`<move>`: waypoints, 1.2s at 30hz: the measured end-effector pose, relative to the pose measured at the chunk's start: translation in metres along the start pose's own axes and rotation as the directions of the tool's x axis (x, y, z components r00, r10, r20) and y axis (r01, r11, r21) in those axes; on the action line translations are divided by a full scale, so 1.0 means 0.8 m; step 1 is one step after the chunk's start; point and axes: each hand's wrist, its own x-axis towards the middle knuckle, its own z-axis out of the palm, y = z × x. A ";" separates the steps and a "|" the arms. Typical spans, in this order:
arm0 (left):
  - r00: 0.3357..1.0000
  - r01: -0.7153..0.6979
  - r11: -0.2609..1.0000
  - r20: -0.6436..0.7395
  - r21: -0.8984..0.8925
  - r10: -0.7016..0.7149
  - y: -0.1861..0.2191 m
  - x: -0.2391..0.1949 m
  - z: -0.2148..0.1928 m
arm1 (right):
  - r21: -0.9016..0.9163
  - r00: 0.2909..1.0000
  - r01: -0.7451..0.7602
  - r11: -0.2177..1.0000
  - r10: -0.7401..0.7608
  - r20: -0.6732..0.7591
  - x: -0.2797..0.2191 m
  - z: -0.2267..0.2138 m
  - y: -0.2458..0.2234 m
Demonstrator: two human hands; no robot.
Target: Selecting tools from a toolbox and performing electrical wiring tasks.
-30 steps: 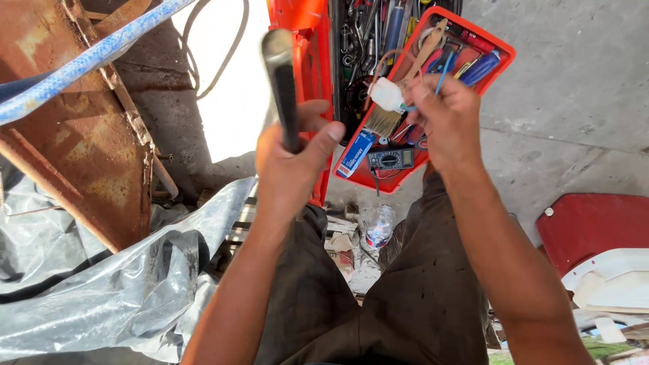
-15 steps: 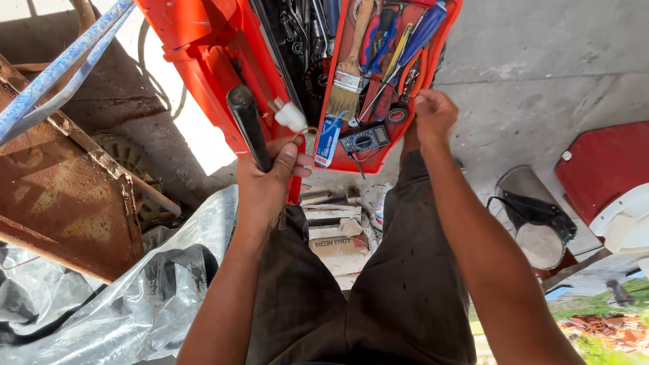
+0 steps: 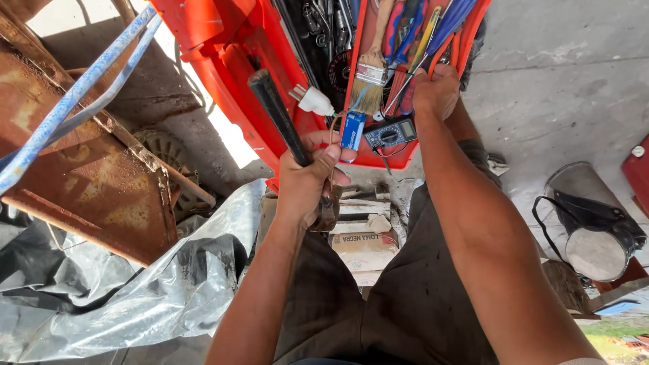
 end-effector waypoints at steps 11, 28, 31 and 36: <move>0.976 -0.215 0.973 -0.061 -0.082 0.211 -0.040 -0.001 -0.028 | -0.016 0.997 0.042 0.999 -0.043 -0.065 0.028 0.046 0.057; 0.964 -0.252 0.963 -0.111 -0.098 0.241 -0.048 0.003 -0.038 | 0.419 0.933 -0.250 0.873 0.101 0.344 -0.042 -0.116 0.062; 0.960 -0.281 0.957 -0.044 -0.077 0.278 -0.047 0.004 -0.041 | 0.516 0.919 -0.138 0.845 -0.086 0.386 -0.106 -0.198 0.046; 0.965 -0.193 0.971 0.150 -0.143 0.214 -0.052 0.014 -0.052 | 0.483 0.582 -0.283 0.829 -0.252 0.773 -0.160 -0.249 -0.040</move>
